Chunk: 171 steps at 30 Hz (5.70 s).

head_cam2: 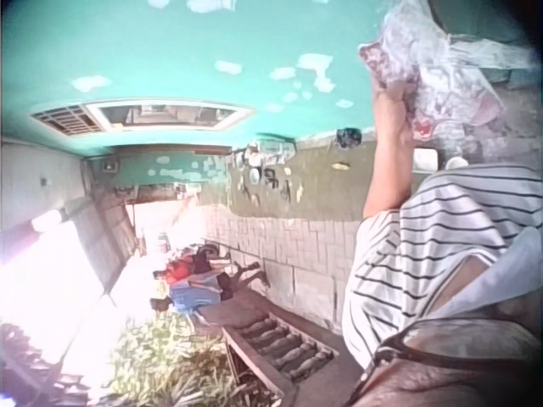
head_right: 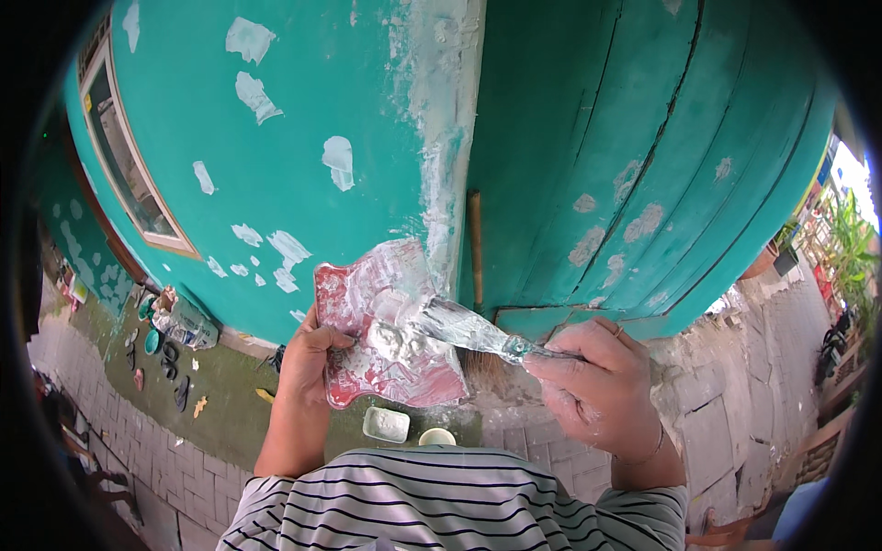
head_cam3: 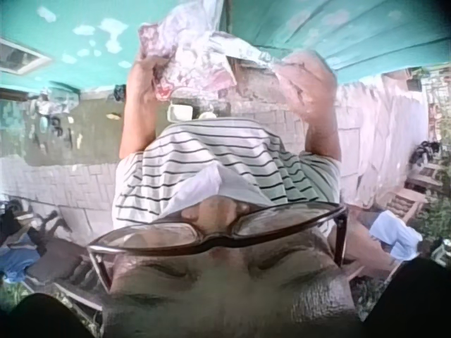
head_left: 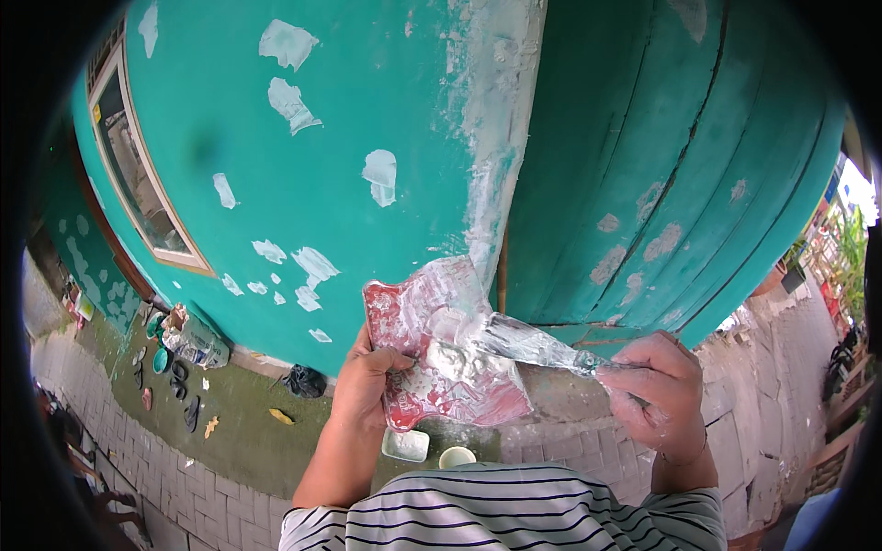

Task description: The person scoops white plaster from a container onto a red plastic sheet and uses a putty knife to apply it to a green exterior wall, smoothing the surface in multiple passes.

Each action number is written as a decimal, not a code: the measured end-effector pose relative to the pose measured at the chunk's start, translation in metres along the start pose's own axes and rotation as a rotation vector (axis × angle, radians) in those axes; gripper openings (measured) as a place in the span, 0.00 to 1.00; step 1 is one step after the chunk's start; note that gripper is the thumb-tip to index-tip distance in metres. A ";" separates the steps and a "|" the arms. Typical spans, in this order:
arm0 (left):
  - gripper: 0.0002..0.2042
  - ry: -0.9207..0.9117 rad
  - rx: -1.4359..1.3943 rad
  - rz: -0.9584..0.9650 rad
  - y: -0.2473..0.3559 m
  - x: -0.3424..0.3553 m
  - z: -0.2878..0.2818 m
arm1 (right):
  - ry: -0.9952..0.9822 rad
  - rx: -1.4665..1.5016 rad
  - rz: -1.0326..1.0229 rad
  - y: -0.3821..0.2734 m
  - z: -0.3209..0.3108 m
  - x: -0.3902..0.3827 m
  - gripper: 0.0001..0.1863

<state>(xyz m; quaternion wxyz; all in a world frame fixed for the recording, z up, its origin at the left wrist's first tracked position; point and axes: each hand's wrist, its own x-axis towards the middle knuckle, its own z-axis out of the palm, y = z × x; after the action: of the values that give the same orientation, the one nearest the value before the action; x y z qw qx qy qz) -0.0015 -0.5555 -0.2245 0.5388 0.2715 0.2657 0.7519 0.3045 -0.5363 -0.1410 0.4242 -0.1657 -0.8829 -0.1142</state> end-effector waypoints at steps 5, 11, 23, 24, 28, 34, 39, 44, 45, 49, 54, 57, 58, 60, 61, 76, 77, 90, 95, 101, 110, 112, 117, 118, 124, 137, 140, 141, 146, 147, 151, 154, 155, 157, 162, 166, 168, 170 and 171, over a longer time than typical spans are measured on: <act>0.37 -0.038 0.017 -0.040 0.007 0.004 -0.008 | -0.073 -0.008 0.056 -0.019 0.020 -0.007 0.17; 0.34 -0.087 0.010 -0.021 0.025 0.010 -0.016 | 0.022 0.014 0.088 -0.028 0.022 0.002 0.18; 0.35 -0.159 0.143 -0.019 0.037 0.029 -0.045 | 0.260 0.791 0.459 -0.032 0.048 0.000 0.11; 0.35 -0.174 0.155 -0.036 0.036 0.033 -0.036 | 0.428 0.973 0.534 -0.027 0.054 -0.005 0.11; 0.36 -0.133 0.154 -0.003 0.030 0.031 -0.013 | 0.824 1.525 0.774 0.002 0.073 0.001 0.09; 0.35 -0.034 0.145 0.080 0.018 0.035 0.011 | 0.424 1.488 0.792 0.056 0.065 -0.014 0.08; 0.34 -0.043 0.080 0.080 -0.003 0.035 0.028 | 0.642 1.755 0.477 0.108 0.015 0.002 0.07; 0.35 0.053 0.110 0.059 -0.027 0.033 0.025 | 0.682 1.969 0.217 0.184 -0.010 0.063 0.07; 0.36 0.082 0.105 0.055 -0.030 0.027 0.025 | 0.652 2.007 0.187 0.200 -0.003 0.082 0.06; 0.02 0.373 0.266 -0.034 -0.029 0.006 0.042 | 0.624 2.011 0.152 0.239 0.004 0.148 0.03; 0.01 0.430 0.241 -0.035 -0.018 0.005 0.031 | 0.625 1.960 0.150 0.256 0.014 0.188 0.02; 0.01 0.449 0.225 -0.049 -0.011 0.007 0.022 | 0.601 1.874 0.143 0.260 0.011 0.200 0.03; 0.02 0.453 0.222 -0.052 -0.008 0.009 0.019 | 0.591 1.855 0.135 0.261 0.010 0.204 0.03; 0.03 0.462 0.221 -0.057 -0.002 0.011 0.013 | 0.568 1.811 0.157 0.262 0.008 0.210 0.03; 0.03 0.468 0.223 -0.059 0.002 0.013 0.010 | 0.550 1.806 0.148 0.263 0.009 0.215 0.03; 0.06 0.508 0.233 -0.109 0.021 0.039 -0.014 | 0.723 1.574 0.092 0.282 -0.014 0.195 0.04; 0.06 0.504 0.223 -0.102 0.020 0.040 -0.015 | 0.727 1.567 0.088 0.272 -0.021 0.193 0.05; 0.06 0.537 0.203 -0.069 0.021 0.051 0.002 | 0.408 1.010 0.026 0.237 -0.074 0.243 0.09; 0.07 0.559 0.192 -0.069 0.021 0.051 0.003 | 0.432 1.001 -0.032 0.242 -0.120 0.293 0.09; 0.07 0.534 0.174 -0.052 0.016 0.055 0.002 | 0.473 1.278 0.009 0.261 -0.131 0.298 0.07; 0.07 0.567 0.165 -0.035 0.013 0.047 0.006 | 0.407 1.390 0.158 0.283 -0.059 0.287 0.08; 0.07 0.580 0.168 -0.028 0.014 0.044 0.006 | 0.449 1.440 0.131 0.290 -0.052 0.288 0.08; 0.07 0.603 0.155 -0.001 0.016 0.039 0.005 | 0.551 1.528 0.081 0.300 -0.043 0.266 0.06; 0.07 0.608 0.149 0.006 0.016 0.039 0.004 | 0.558 1.548 0.048 0.298 -0.041 0.264 0.06; 0.07 0.609 0.149 0.031 0.020 0.038 0.009 | 0.621 1.593 -0.015 0.279 -0.031 0.281 0.04; 0.07 0.626 0.162 0.049 0.022 0.035 -0.003 | 0.581 1.447 0.073 0.259 -0.024 0.224 0.06; 0.08 0.637 0.183 0.054 0.023 0.034 0.002 | 0.526 1.360 0.067 0.246 -0.022 0.234 0.06; 0.08 0.637 0.179 0.058 0.023 0.034 0.003 | 0.539 1.338 0.060 0.246 -0.023 0.238 0.06; 0.08 0.629 0.154 0.076 0.026 0.035 0.006 | 0.654 1.326 -0.049 0.264 -0.056 0.260 0.06; 0.08 0.632 0.148 0.079 0.025 0.034 0.006 | 0.670 1.343 -0.058 0.263 -0.062 0.262 0.06; 0.37 0.156 0.023 0.199 0.024 0.046 -0.020 | 0.611 1.349 -0.030 0.249 -0.063 0.268 0.06; 0.08 0.452 0.079 0.113 0.024 0.039 0.001 | 0.581 1.311 -0.002 0.239 -0.060 0.275 0.06; 0.04 0.495 0.104 0.103 0.024 0.039 0.004 | 0.591 1.291 0.000 0.239 -0.061 0.277 0.06; 0.07 0.597 0.151 0.092 0.025 0.036 0.005 | 0.611 1.260 0.012 0.244 -0.059 0.276 0.05; 0.06 0.603 0.059 0.113 0.019 0.040 0.000 | 0.696 1.217 0.023 0.253 -0.068 0.249 0.05; 0.06 0.602 0.096 0.098 0.022 0.039 0.005 | 0.628 1.275 0.012 0.233 -0.051 0.263 0.07; 0.06 0.604 0.133 0.088 0.025 0.039 0.005 | 0.618 1.296 0.042 0.238 -0.044 0.267 0.08; 0.06 0.593 0.133 0.089 0.022 0.043 -0.001 | 0.645 1.292 0.081 0.250 -0.045 0.261 0.08; 0.07 0.591 0.117 0.090 0.019 0.046 -0.008 | 0.662 1.289 0.071 0.254 -0.047 0.255 0.08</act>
<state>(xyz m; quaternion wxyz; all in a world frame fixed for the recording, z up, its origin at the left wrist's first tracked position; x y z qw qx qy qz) -0.0322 -0.5181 -0.2117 0.3876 0.0828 0.4413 0.8051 0.2873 -0.2694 0.1044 0.6862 0.1319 -0.5938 0.3988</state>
